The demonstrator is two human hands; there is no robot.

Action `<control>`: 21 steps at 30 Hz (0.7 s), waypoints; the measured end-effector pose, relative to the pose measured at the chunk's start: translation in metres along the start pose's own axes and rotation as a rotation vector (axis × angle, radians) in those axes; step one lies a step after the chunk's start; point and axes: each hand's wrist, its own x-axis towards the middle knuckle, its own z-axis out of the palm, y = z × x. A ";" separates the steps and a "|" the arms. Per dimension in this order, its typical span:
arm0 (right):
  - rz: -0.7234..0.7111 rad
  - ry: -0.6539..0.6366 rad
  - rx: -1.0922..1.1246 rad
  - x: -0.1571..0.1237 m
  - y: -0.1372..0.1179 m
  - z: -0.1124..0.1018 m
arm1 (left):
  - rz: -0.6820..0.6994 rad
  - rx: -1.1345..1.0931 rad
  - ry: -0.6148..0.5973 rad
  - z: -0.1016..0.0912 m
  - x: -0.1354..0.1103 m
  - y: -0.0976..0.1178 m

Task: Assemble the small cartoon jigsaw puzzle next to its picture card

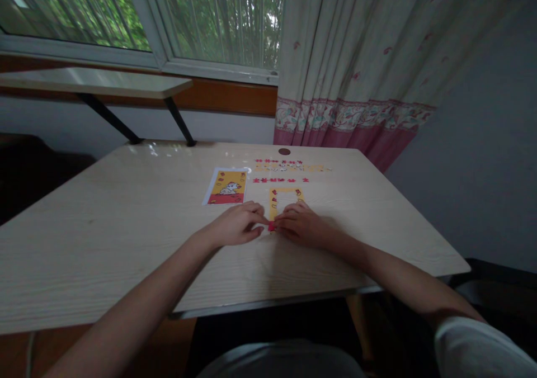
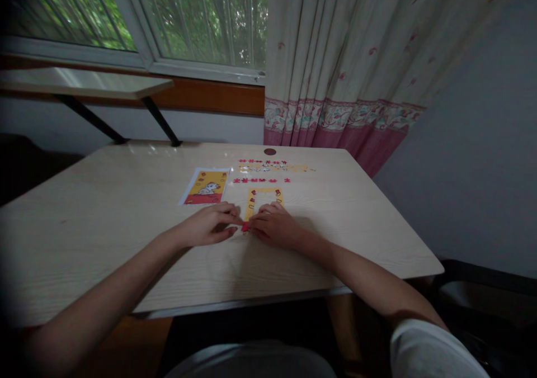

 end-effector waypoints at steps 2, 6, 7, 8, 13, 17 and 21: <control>-0.020 0.007 -0.028 0.001 0.001 0.002 | -0.003 0.001 -0.003 0.000 0.000 0.000; -0.063 -0.011 -0.079 0.002 0.003 0.004 | 0.002 -0.004 0.005 0.001 0.000 -0.001; -0.074 -0.019 -0.090 0.002 0.003 0.004 | 0.003 -0.004 0.009 0.001 0.000 -0.001; -0.087 -0.024 -0.099 0.002 0.004 0.005 | 0.003 -0.005 0.011 0.001 0.000 -0.001; -0.076 -0.034 -0.033 0.003 0.006 0.004 | 0.016 -0.042 0.038 0.000 -0.001 0.001; 0.035 0.019 0.124 0.004 0.005 0.001 | 0.061 -0.054 0.027 0.000 0.000 0.002; 0.087 0.024 0.186 0.004 0.003 -0.001 | 0.072 -0.045 0.021 0.003 0.001 0.001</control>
